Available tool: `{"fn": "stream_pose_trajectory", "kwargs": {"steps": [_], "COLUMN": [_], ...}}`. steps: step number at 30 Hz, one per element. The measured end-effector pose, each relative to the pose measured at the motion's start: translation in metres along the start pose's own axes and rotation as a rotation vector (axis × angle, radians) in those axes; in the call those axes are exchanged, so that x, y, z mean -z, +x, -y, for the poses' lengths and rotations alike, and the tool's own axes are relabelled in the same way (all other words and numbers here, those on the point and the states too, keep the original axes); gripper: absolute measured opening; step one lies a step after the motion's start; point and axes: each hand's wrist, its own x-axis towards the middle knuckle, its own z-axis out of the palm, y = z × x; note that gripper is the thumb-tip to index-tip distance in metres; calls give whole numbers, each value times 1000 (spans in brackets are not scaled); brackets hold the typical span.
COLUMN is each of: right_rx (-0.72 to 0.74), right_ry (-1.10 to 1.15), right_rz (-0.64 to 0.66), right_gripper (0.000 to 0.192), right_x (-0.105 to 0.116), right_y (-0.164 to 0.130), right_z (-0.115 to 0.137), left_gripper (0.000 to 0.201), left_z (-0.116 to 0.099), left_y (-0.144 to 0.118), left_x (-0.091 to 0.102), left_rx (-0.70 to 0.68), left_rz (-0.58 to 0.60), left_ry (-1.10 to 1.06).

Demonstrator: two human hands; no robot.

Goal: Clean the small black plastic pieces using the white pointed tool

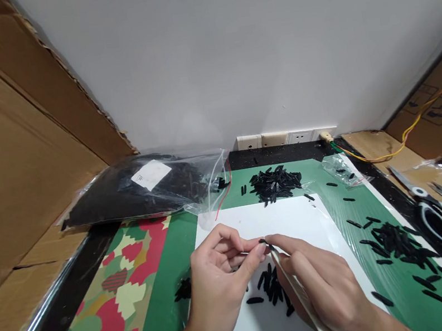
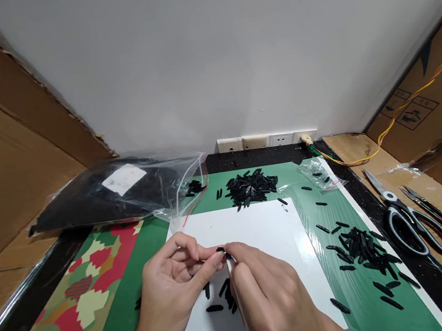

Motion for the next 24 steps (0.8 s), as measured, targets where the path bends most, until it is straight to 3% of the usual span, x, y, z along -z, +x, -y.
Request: {"fn": "stream_pose_trajectory", "kwargs": {"steps": [10, 18, 21, 24], "right_rx": [60, 43, -5, -160], "right_ry": [-86, -122, -146, -56], "right_rz": [14, 11, 15, -12], "right_gripper": [17, 16, 16, 15], "right_x": [-2, -1, 0, 3], "right_y": [-1, -2, -3, -7], "right_z": [3, 0, -6, -12], "left_gripper": [43, 41, 38, 38], "left_z": [-2, -2, -1, 0], "left_y": [1, -2, -6, -6], "left_x": [3, 0, -1, -1], "left_rx": [72, 39, 19, 10], "left_rz": [72, 74, 79, 58], "left_ry": [-37, 21, 92, 88]}}
